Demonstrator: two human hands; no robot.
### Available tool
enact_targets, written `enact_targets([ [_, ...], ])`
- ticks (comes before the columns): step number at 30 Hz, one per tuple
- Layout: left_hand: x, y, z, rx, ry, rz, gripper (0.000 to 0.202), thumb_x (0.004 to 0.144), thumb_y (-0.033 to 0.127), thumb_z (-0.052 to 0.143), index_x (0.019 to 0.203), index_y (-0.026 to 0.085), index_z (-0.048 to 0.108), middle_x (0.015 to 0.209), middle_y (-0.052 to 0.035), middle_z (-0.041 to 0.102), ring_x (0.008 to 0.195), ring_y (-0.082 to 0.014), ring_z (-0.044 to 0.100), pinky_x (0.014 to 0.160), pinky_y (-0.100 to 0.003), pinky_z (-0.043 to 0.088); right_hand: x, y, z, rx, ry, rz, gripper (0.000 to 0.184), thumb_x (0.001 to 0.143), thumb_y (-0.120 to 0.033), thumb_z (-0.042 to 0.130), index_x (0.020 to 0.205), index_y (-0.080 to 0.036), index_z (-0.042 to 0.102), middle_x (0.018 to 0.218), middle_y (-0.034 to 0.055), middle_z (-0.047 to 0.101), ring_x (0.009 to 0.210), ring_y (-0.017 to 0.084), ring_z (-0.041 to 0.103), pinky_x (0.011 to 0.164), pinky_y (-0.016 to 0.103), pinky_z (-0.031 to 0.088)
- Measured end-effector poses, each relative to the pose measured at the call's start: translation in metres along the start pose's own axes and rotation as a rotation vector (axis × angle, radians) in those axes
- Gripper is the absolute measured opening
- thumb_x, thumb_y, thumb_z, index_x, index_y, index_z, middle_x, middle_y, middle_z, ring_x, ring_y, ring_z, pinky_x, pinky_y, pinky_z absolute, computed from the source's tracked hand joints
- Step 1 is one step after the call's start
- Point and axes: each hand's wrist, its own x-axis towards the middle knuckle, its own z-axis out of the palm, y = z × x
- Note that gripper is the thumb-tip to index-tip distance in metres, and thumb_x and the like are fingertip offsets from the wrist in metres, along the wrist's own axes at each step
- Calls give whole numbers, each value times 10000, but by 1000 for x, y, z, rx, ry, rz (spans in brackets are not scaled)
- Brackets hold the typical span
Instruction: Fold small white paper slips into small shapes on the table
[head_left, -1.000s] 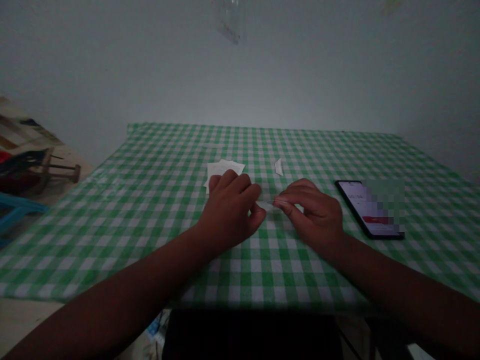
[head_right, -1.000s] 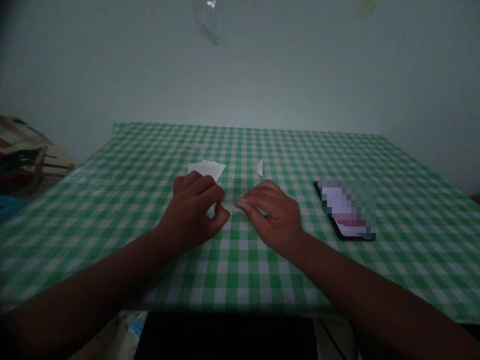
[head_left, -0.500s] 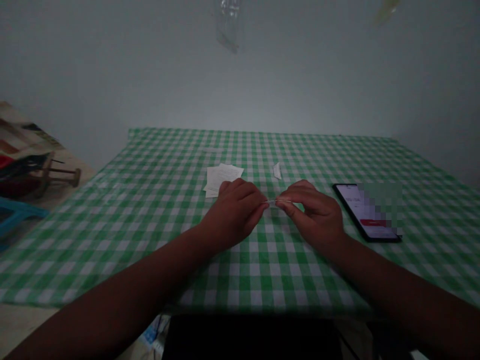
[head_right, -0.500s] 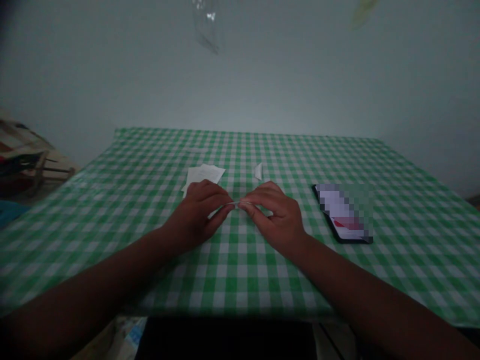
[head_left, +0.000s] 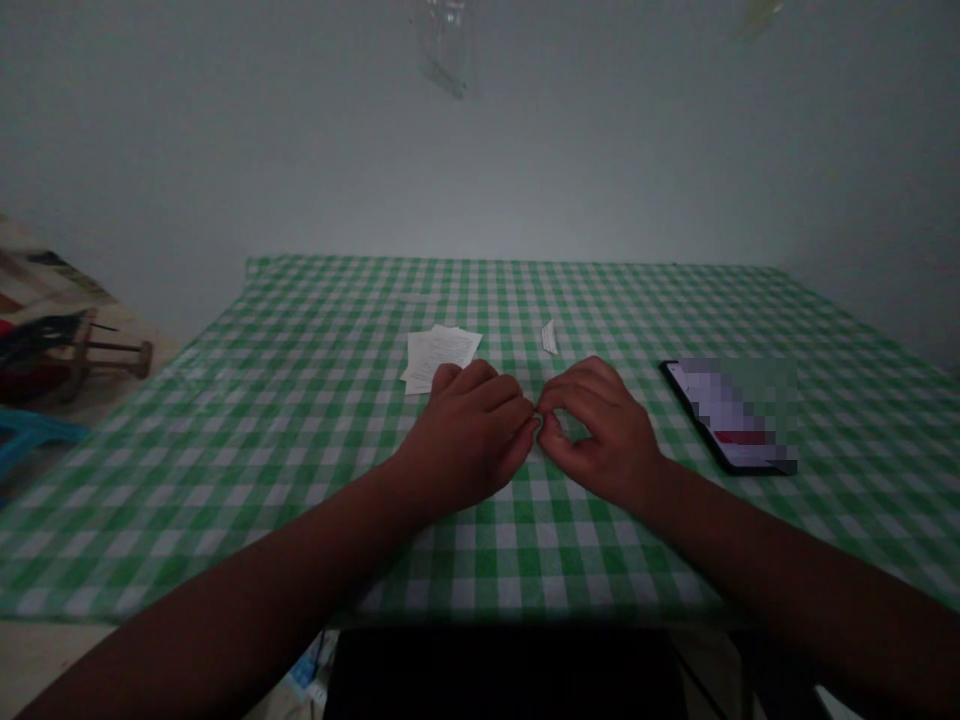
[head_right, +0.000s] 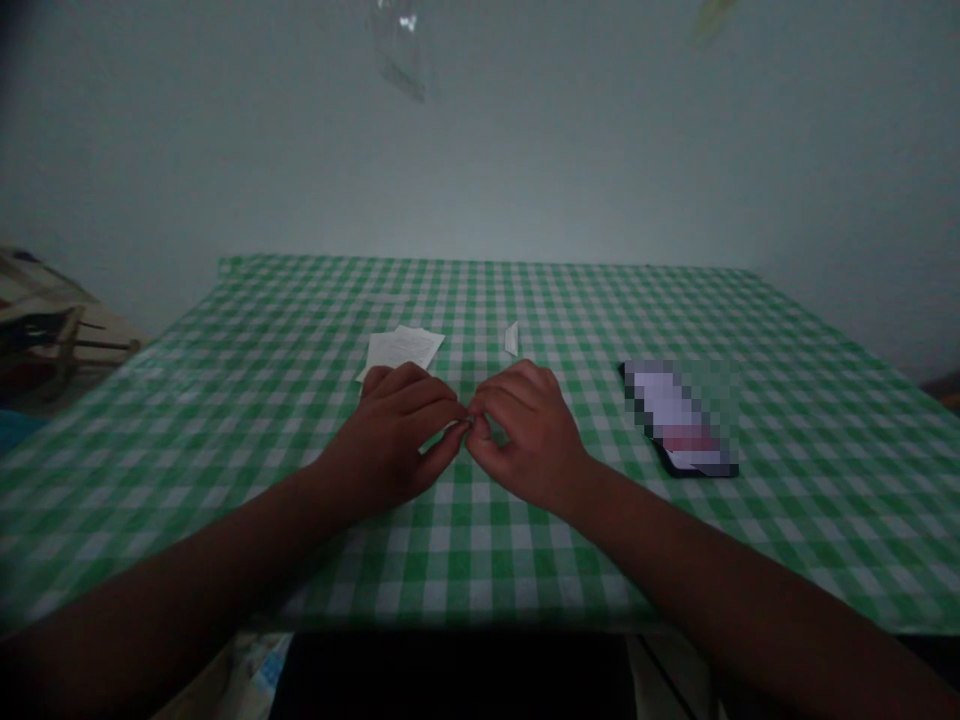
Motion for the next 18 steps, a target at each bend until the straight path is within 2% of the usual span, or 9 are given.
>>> enact_targets([
  [6, 1, -1, -1, 43, 36, 50, 165, 922, 176, 551, 784, 189, 640, 828, -12, 673, 870, -200, 539, 755, -399, 307, 0, 6, -1, -76, 13, 10, 94, 780, -132, 594, 794, -225, 589, 805, 20, 686, 814, 228, 596, 787, 441, 441],
  [10, 2, -3, -2, 41, 38, 26, 167, 928, 176, 542, 808, 182, 658, 840, -20, 680, 869, -200, 547, 760, -397, 314, 2, 13, -4, -116, 47, 51, 88, 771, -136, 603, 795, -221, 599, 806, 23, 695, 813, 230, 603, 786, 438, 442],
  [15, 2, -5, -2, 40, 20, 5, 195, 946, 199, 527, 802, 179, 657, 824, -20, 675, 865, -202, 547, 755, -396, 313, 3, 21, -6, -162, 22, 68, 83, 762, -133, 603, 782, -213, 593, 805, 27, 696, 802, 229, 600, 775, 430, 447],
  [18, 1, -6, -3, 48, 30, -12, 191, 941, 195, 530, 797, 178, 655, 828, -24, 677, 854, -200, 542, 754, -396, 311, 3, 26, -8, -201, 68, 106, 101, 752, -118, 583, 784, -214, 585, 797, 33, 684, 799, 231, 598, 783, 431, 451],
])
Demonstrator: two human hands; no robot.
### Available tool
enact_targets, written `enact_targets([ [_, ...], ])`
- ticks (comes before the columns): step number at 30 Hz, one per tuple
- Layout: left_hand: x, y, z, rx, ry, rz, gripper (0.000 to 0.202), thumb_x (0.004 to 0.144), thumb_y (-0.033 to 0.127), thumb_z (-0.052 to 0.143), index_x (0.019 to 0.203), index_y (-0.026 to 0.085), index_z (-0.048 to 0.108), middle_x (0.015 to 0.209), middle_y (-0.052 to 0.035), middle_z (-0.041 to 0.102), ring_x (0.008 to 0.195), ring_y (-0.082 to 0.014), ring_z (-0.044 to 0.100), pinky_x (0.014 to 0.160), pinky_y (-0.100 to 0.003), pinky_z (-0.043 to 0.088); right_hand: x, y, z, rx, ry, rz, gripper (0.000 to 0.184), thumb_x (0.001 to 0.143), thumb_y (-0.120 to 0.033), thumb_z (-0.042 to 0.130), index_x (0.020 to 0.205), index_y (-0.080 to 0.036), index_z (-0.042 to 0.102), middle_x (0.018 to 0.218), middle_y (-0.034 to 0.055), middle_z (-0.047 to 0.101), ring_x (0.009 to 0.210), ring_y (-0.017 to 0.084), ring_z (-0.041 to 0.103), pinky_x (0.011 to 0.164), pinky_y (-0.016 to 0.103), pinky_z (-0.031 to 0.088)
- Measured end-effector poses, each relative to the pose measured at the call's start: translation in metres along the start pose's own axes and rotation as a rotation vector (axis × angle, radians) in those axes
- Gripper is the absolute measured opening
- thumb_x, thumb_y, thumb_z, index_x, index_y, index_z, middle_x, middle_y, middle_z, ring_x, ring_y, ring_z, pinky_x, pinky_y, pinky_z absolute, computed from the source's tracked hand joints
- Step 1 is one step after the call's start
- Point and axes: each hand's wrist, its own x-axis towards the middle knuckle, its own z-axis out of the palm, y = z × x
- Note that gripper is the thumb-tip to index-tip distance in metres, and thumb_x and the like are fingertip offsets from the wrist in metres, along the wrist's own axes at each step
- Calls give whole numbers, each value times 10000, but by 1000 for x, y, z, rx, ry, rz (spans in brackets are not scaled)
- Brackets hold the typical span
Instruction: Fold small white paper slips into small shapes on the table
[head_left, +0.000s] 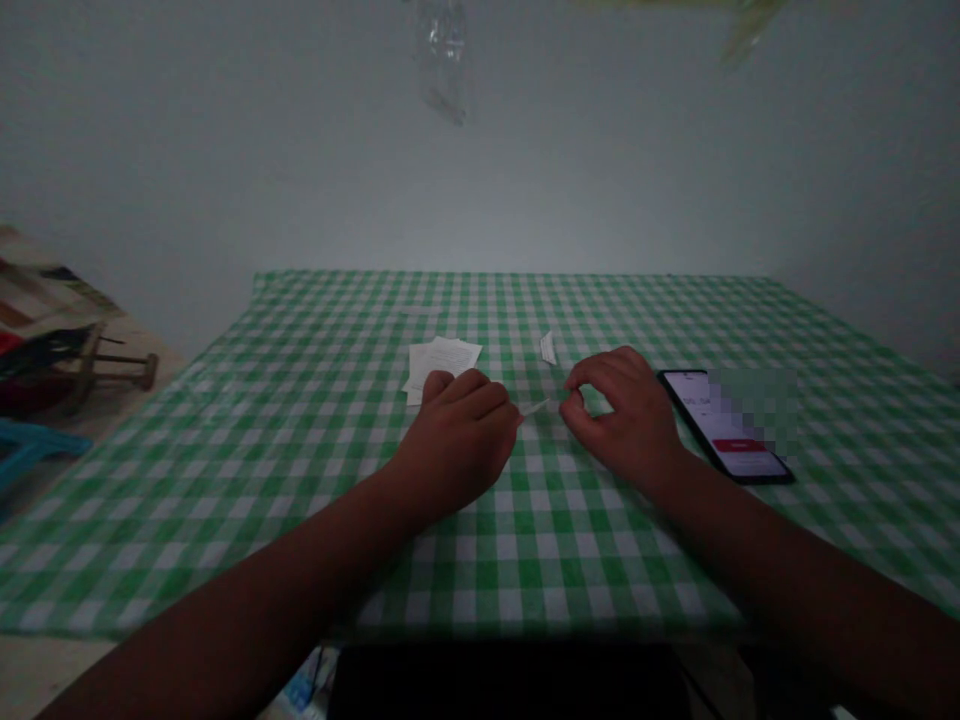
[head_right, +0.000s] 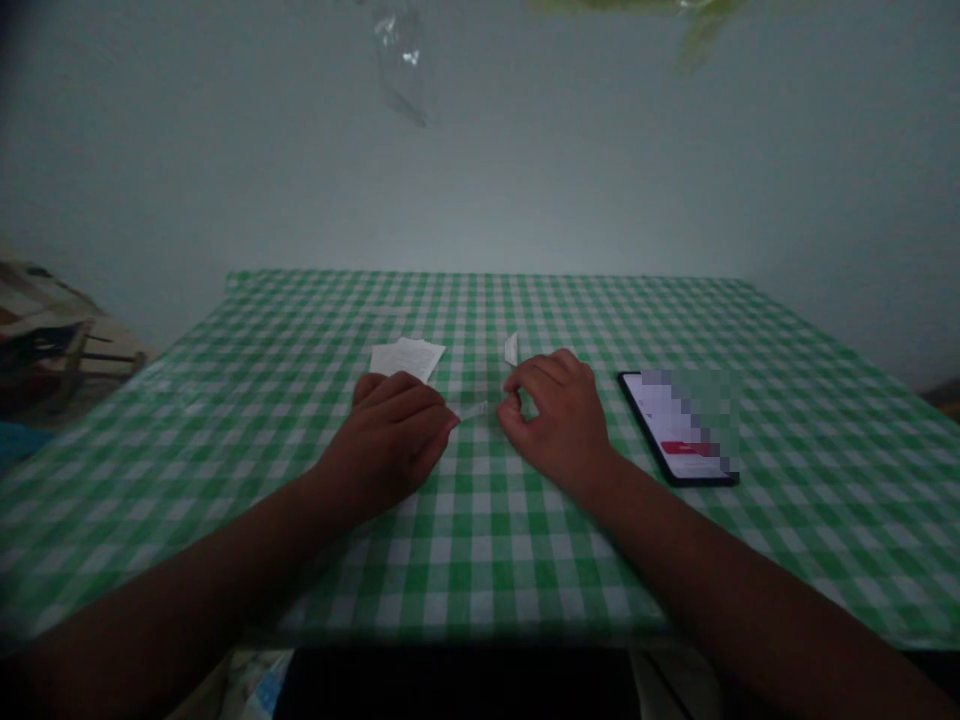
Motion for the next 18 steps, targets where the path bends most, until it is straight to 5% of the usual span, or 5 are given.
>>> enact_targets([
  [8, -2, 1, 3, -2, -13, 21, 175, 937, 185, 539, 788, 181, 631, 810, -15, 656, 849, -194, 532, 745, -392, 307, -4, -21, 0, 108, -93, -107, 123, 792, -159, 591, 902, -213, 607, 898, 40, 690, 872, 238, 585, 795, 432, 423],
  [18, -3, 5, 7, 61, 8, 96, 170, 919, 165, 560, 758, 194, 607, 782, -2, 645, 848, -197, 532, 732, -395, 303, -4, -24, 4, 73, -134, -93, 81, 773, -136, 562, 737, -205, 540, 777, 22, 658, 802, 218, 544, 766, 416, 395],
])
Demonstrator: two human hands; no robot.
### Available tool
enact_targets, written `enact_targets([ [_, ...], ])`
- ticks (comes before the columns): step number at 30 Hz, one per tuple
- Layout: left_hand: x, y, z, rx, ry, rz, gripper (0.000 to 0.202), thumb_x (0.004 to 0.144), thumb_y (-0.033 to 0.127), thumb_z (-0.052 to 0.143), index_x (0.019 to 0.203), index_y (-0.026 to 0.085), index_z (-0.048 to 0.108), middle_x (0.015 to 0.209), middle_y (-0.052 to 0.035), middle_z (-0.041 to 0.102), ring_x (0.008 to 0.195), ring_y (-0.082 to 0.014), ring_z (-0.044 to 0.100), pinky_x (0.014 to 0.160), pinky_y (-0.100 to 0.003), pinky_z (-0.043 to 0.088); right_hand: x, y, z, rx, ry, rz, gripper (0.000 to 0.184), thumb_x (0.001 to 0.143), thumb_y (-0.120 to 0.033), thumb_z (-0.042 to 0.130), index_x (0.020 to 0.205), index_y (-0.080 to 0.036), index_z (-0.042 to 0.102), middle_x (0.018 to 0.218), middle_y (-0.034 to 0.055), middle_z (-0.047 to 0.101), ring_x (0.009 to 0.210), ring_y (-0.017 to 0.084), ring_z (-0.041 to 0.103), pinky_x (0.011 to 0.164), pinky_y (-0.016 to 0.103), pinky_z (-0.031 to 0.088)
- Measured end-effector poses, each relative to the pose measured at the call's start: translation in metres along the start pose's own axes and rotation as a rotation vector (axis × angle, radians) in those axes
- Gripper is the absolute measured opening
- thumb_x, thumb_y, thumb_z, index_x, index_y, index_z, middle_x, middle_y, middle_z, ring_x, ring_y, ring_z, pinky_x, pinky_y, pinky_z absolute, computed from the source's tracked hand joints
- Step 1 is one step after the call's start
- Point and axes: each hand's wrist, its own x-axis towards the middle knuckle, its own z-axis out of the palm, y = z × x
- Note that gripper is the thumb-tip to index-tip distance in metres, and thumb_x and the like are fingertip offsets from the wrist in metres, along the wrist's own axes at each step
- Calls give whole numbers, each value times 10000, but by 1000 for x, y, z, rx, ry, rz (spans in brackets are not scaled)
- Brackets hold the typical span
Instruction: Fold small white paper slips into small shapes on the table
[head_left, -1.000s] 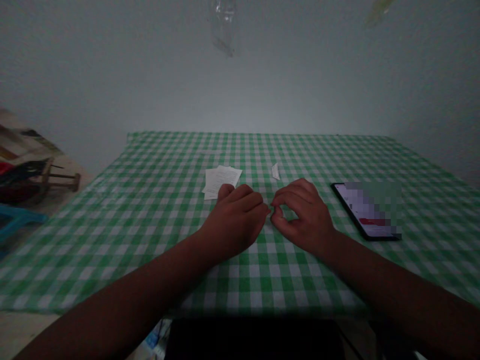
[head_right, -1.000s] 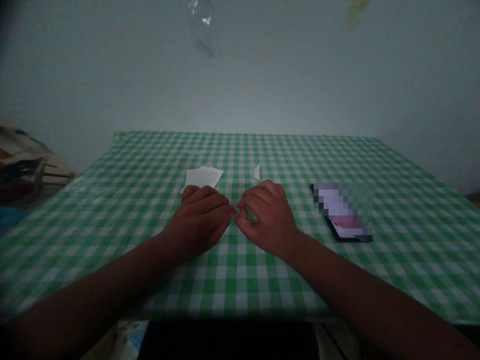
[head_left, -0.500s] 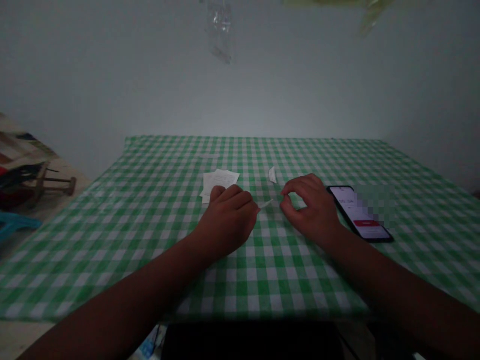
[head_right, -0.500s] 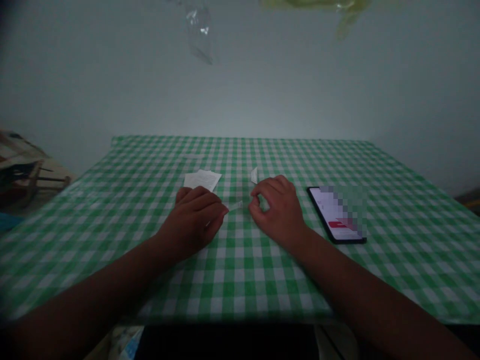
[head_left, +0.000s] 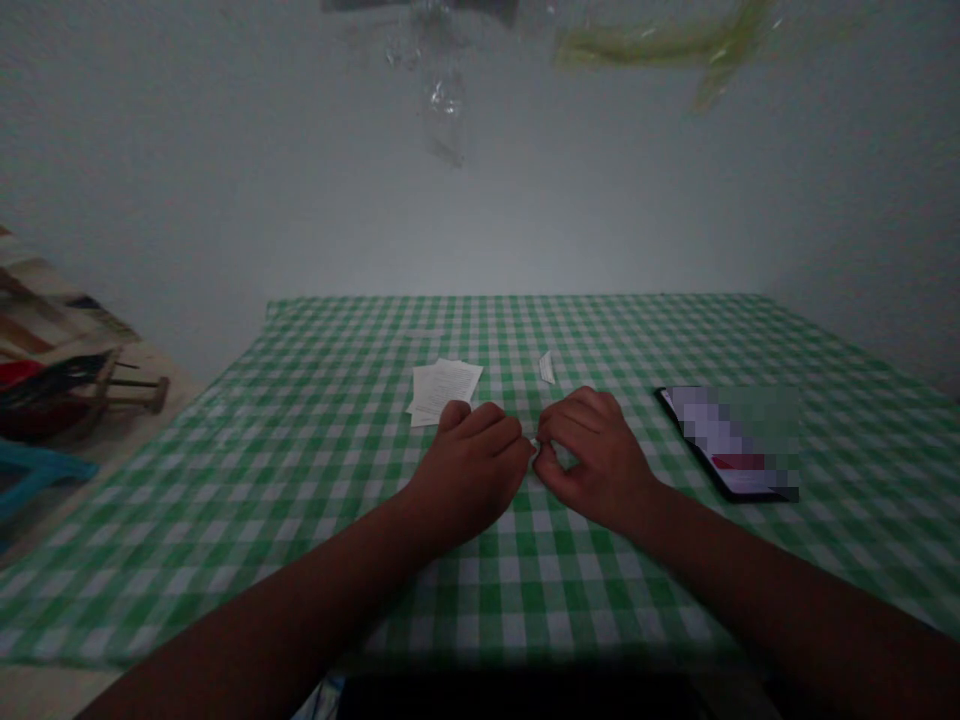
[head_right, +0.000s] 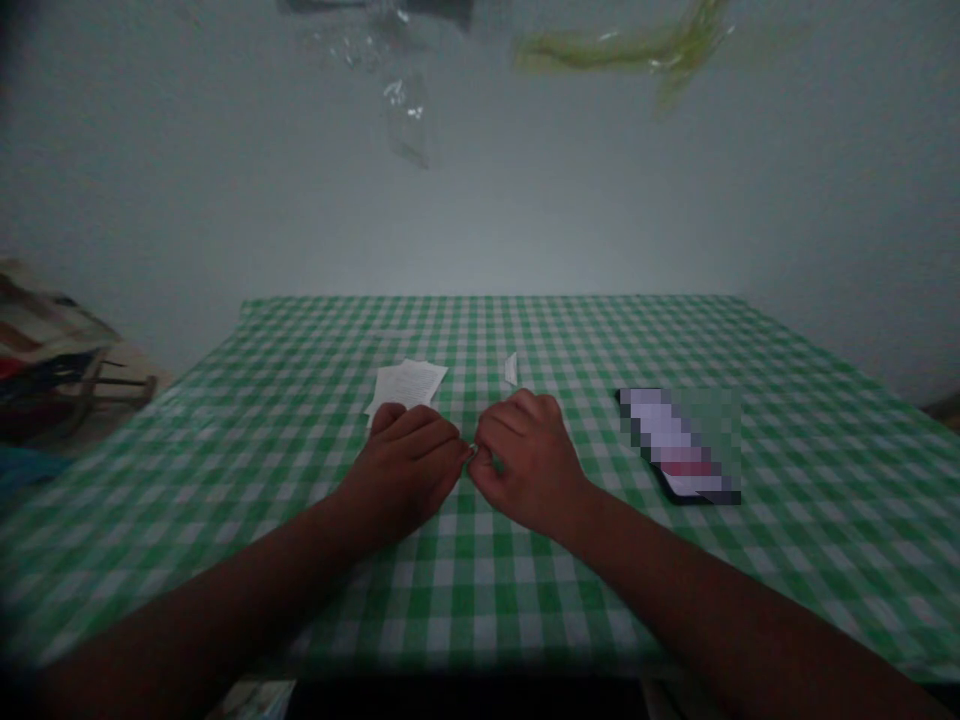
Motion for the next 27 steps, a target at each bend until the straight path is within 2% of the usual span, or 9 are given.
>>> enact_targets([
  [7, 1, -4, -4, -2, 39, -42, 203, 957, 208, 522, 803, 189, 653, 799, -21, 680, 837, -188, 553, 750, -391, 310, 2, 20, -11, -56, 129, 97, 117, 726, -111, 559, 761, -219, 528, 799, 33, 658, 809, 230, 573, 767, 417, 413],
  [12, 2, -3, -4, -32, 19, -42, 208, 964, 208, 518, 819, 195, 667, 834, -10, 686, 859, -188, 563, 749, -390, 311, -1, 5, -9, 23, 16, -26, 179, 734, -141, 584, 900, -208, 592, 931, 45, 684, 899, 252, 578, 813, 443, 406],
  [16, 1, 0, -2, -57, 10, -39, 169, 955, 208, 539, 840, 200, 663, 857, -7, 694, 873, -193, 556, 764, -390, 313, -1, -1, -5, 30, -15, -31, 75, 769, -133, 572, 801, -201, 574, 866, 35, 676, 848, 233, 556, 784, 429, 404],
  [20, 1, 2, 1, -116, 29, -111, 125, 947, 224, 545, 892, 200, 654, 907, -20, 695, 895, -197, 542, 786, -388, 328, -1, -1, -4, -1, -37, -20, 67, 803, -151, 567, 750, -191, 557, 796, 37, 657, 808, 226, 539, 748, 420, 402],
  [27, 1, 3, 5, -106, 25, -150, 67, 850, 174, 573, 789, 182, 599, 843, -25, 659, 866, -211, 531, 781, -396, 335, -2, -7, -2, -15, -10, -53, 80, 828, -138, 586, 760, -178, 571, 786, 38, 657, 798, 220, 547, 749, 411, 418],
])
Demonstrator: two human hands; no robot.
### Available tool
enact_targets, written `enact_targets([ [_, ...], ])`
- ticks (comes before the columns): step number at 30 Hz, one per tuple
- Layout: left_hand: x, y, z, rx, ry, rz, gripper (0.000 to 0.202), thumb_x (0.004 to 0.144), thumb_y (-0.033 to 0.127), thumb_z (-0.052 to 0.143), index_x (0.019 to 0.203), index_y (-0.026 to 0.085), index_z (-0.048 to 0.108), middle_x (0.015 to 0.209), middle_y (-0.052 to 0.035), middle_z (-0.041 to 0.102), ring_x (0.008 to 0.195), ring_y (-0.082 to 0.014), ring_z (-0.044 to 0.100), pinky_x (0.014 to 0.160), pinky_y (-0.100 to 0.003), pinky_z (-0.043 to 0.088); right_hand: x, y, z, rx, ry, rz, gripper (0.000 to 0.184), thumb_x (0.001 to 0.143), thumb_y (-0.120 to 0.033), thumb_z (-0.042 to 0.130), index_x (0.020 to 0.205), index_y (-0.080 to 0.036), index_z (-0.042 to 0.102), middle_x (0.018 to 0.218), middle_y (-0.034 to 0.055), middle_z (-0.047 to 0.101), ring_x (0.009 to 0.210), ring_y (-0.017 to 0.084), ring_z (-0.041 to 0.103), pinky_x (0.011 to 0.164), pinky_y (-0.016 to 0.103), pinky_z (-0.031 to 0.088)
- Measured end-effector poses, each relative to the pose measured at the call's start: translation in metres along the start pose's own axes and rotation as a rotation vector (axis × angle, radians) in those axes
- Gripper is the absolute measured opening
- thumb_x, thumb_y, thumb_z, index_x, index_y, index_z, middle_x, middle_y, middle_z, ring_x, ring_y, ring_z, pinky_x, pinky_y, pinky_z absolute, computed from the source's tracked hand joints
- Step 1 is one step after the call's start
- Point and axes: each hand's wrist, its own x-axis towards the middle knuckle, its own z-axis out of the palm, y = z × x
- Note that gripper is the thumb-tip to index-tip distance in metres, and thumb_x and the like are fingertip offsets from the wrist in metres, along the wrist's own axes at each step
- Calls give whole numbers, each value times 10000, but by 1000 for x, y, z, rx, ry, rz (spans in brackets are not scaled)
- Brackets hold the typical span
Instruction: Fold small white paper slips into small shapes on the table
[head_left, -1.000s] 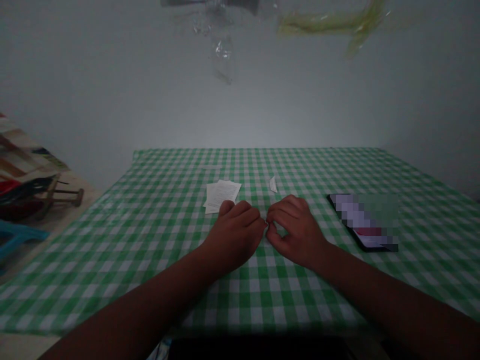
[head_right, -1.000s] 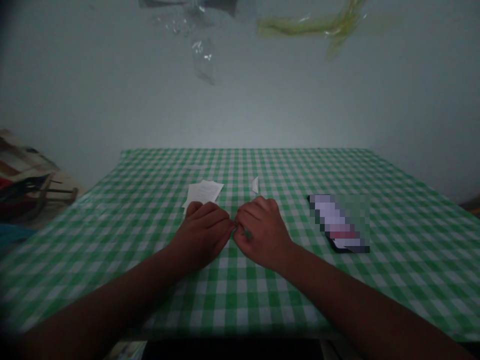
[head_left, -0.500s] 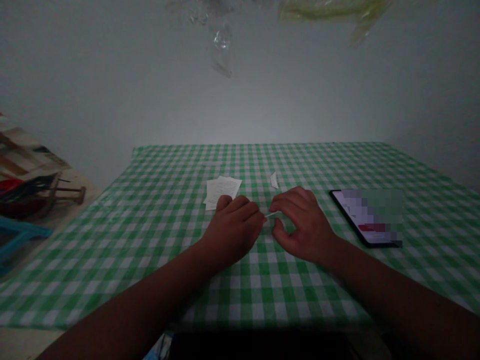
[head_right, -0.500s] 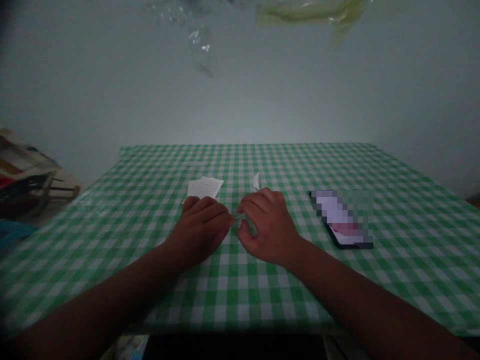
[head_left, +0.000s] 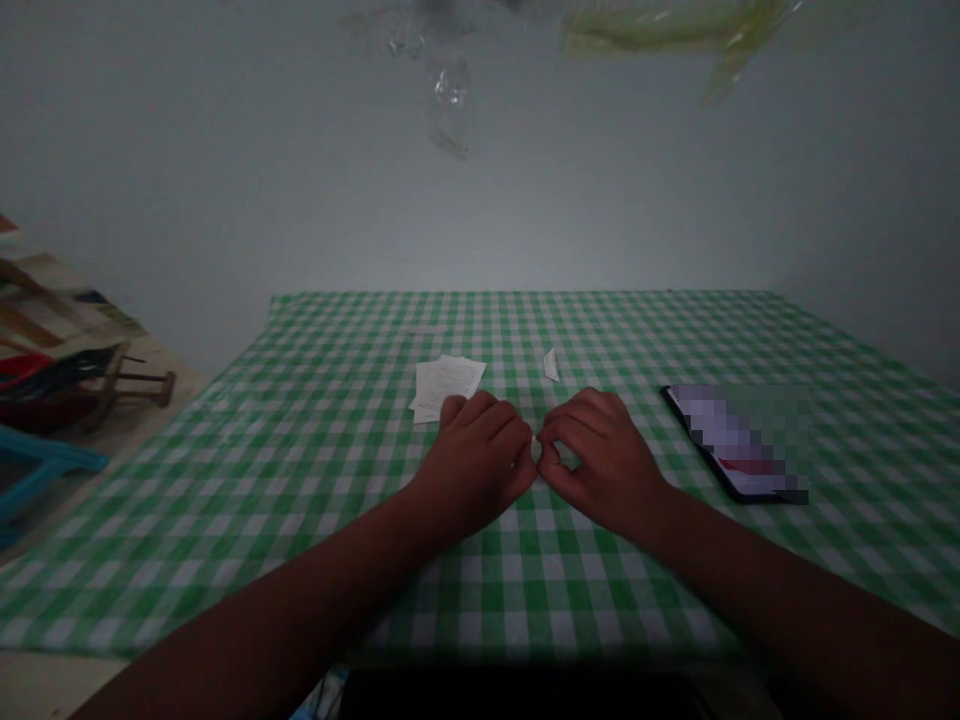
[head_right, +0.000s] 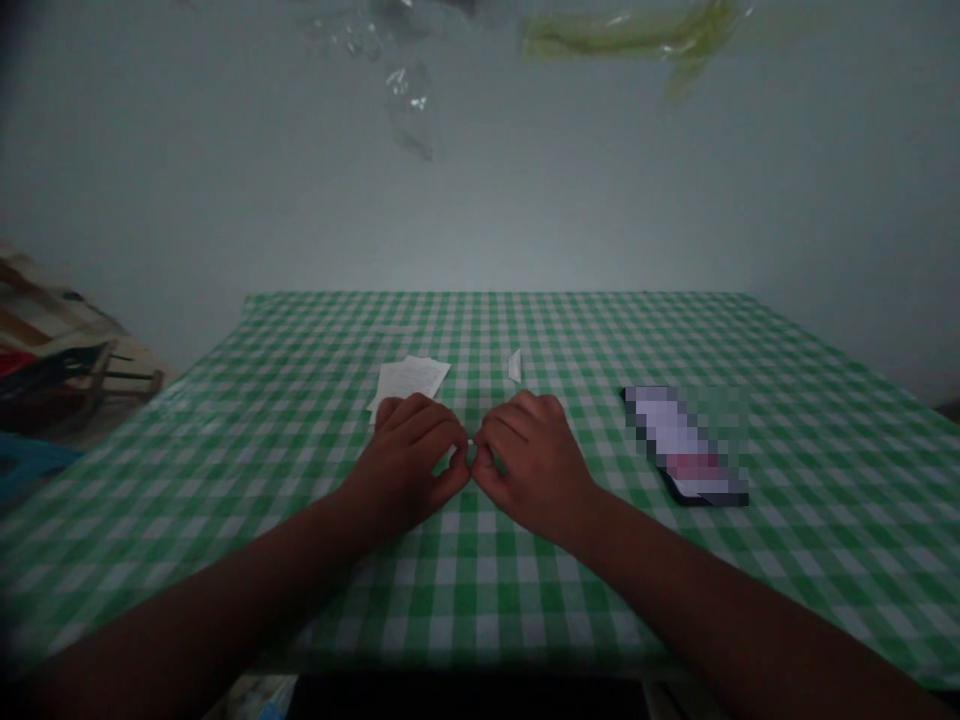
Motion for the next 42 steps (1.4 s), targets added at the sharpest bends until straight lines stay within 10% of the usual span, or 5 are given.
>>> enact_targets([
  [8, 3, -26, -7, 77, -88, -124, 62, 807, 146, 587, 763, 178, 558, 821, -42, 647, 857, -223, 537, 782, -395, 342, 1, 24, -10, -9, 106, 77, 102, 784, -86, 592, 794, -186, 574, 801, 53, 663, 807, 230, 586, 774, 422, 449],
  [17, -2, -17, 7, -375, -73, -93, 146, 922, 224, 563, 1065, 200, 579, 1014, -38, 672, 965, -191, 605, 888, -377, 434, 1, 19, -4, 322, -56, 152, 110, 879, -136, 570, 919, -210, 641, 839, 28, 682, 827, 193, 611, 775, 365, 491],
  [22, -2, -19, 9, -588, -31, -385, 93, 914, 226, 568, 977, 204, 633, 919, -9, 677, 816, -146, 611, 732, -286, 475, -4, 23, -1, 391, -45, 350, 234, 867, -176, 608, 1097, -222, 612, 981, 40, 689, 888, 188, 647, 799, 363, 526],
  [27, -3, -29, 9, -728, -62, -536, 143, 920, 304, 569, 978, 198, 644, 871, -9, 667, 784, -149, 604, 695, -285, 471, -5, 26, -2, 271, -85, 149, 538, 789, -232, 735, 1280, -193, 519, 1218, 122, 606, 1163, 274, 548, 995, 467, 463],
  [42, -2, -22, -7, -610, -104, -179, 214, 862, 296, 674, 1043, 193, 621, 1044, -54, 620, 998, -190, 589, 915, -366, 480, -5, 32, -4, 307, -184, 4, 284, 854, -292, 694, 1112, -199, 617, 1085, 95, 633, 1035, 243, 573, 911, 429, 489],
])
